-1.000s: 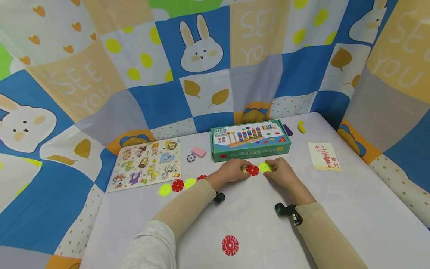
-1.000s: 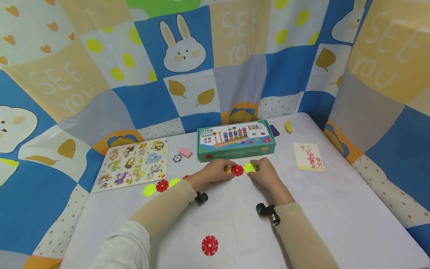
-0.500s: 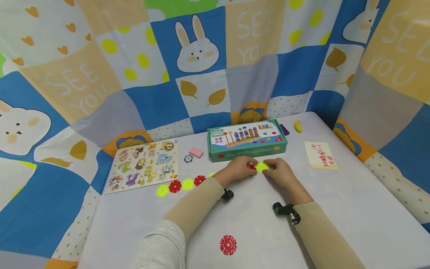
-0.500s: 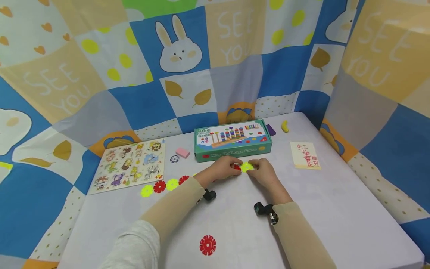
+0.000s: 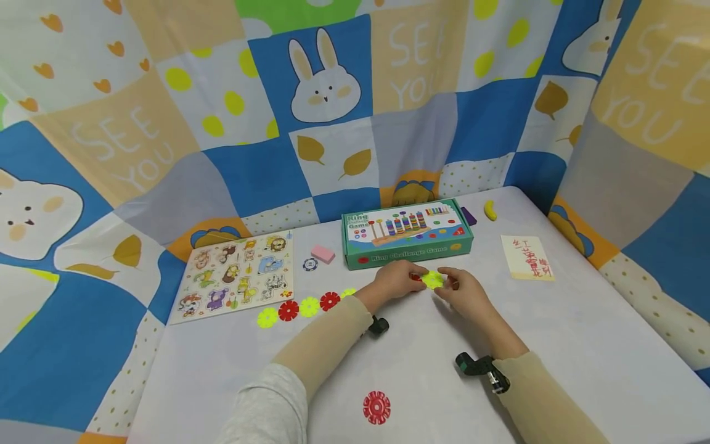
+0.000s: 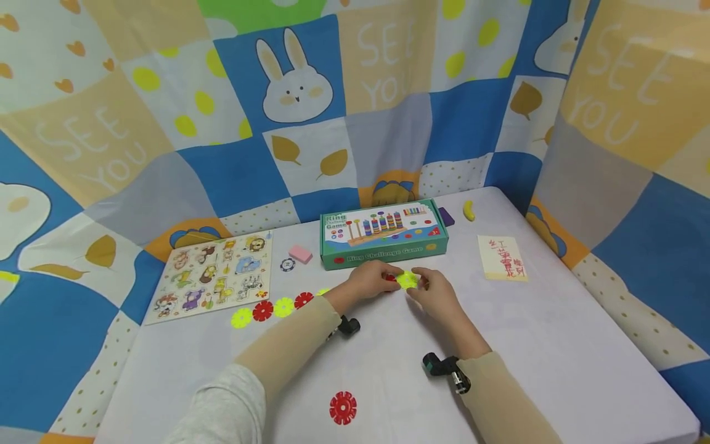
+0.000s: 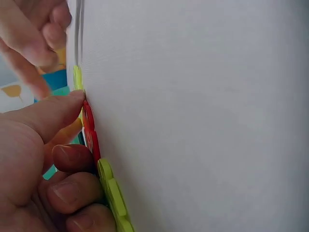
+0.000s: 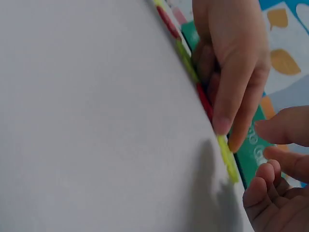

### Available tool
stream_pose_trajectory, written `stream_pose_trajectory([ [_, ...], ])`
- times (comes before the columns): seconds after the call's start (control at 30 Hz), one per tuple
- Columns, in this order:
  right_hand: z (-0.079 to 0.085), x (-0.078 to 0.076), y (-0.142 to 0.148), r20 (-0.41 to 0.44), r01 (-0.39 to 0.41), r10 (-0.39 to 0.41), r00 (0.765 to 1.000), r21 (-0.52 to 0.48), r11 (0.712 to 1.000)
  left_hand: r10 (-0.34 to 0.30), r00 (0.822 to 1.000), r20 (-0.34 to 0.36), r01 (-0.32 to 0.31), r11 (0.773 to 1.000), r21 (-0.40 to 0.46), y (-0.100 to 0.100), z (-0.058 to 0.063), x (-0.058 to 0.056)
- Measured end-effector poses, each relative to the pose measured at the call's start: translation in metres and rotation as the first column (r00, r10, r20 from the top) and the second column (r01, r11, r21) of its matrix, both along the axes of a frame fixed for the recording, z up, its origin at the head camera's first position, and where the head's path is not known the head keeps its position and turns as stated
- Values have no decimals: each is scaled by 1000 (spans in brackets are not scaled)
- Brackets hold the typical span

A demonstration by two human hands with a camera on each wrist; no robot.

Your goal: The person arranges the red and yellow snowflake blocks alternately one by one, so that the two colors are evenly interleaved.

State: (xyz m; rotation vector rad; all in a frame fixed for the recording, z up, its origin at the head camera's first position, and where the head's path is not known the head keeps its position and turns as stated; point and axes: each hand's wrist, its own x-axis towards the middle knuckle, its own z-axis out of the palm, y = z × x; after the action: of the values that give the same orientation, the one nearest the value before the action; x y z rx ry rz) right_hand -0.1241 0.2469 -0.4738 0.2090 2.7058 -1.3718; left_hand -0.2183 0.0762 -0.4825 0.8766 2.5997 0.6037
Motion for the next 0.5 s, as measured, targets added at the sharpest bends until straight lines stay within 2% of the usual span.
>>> stream_pose_trajectory([
  [0.23,10,35,-22,-156,-52,48,987,-26,998,3,1000,-25,-3,1000,6,0,-3,0],
  [0.4,11,60,-43,-206,-163,148,967,-55,985,2,1000,-18,-2,1000,17,0,-2,0],
  [0.5,11,72,-57,-210,-259,238,948,-80,963,7,1000,-12,-7,1000,26,-1,-2,0],
])
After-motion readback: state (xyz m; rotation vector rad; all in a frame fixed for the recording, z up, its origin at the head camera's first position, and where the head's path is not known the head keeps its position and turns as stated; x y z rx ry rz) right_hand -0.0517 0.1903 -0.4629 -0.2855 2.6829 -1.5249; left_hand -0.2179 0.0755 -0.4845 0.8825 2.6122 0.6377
